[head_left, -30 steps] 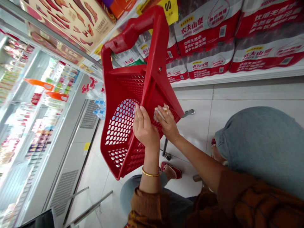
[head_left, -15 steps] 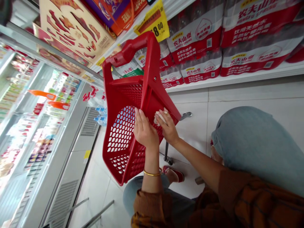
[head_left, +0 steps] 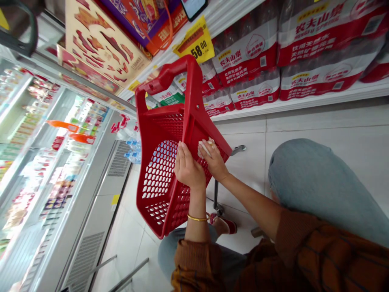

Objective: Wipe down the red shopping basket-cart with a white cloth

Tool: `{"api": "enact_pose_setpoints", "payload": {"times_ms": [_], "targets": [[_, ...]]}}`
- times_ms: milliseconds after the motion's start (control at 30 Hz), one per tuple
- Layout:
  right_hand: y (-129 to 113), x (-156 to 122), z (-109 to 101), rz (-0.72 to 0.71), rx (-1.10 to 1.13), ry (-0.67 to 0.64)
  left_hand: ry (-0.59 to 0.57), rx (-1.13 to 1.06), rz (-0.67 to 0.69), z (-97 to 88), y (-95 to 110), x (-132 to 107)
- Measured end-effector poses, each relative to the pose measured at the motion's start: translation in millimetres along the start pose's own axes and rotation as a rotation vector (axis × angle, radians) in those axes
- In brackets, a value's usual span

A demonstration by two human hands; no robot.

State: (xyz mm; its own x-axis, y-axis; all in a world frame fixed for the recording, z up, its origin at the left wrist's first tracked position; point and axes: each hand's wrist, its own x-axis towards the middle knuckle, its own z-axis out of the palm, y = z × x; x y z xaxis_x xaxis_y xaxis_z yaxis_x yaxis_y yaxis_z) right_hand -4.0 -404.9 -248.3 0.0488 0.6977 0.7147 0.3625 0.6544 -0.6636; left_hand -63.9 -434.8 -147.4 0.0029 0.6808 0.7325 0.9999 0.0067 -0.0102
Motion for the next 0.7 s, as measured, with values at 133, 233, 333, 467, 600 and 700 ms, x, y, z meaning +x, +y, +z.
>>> {"api": "enact_pose_setpoints", "payload": {"times_ms": [133,233,333,467,600,700], "targets": [[8.9,-7.5,-3.3,-0.008,-0.001,-0.028,-0.013,-0.038,-0.023,0.1,-0.2,0.1],[16.2,-15.8,-7.3,-0.006,-0.027,-0.056,-0.038,-0.067,-0.051,0.2,-0.4,0.1],[22.2,-25.9,-12.9,0.034,-0.053,-0.085,-0.058,-0.088,-0.055,-0.1,-1.2,-0.7],[22.3,-29.7,-25.5,0.028,-0.041,-0.08,-0.075,-0.092,-0.04,-1.6,-1.4,-2.1],[9.5,-1.8,-44.8,-0.016,-0.047,-0.003,-0.071,-0.107,-0.034,-6.0,1.0,-2.3],[-5.0,36.7,-57.3,-0.048,-0.069,0.09,-0.077,-0.146,-0.026,-10.1,3.1,-2.7]]}}
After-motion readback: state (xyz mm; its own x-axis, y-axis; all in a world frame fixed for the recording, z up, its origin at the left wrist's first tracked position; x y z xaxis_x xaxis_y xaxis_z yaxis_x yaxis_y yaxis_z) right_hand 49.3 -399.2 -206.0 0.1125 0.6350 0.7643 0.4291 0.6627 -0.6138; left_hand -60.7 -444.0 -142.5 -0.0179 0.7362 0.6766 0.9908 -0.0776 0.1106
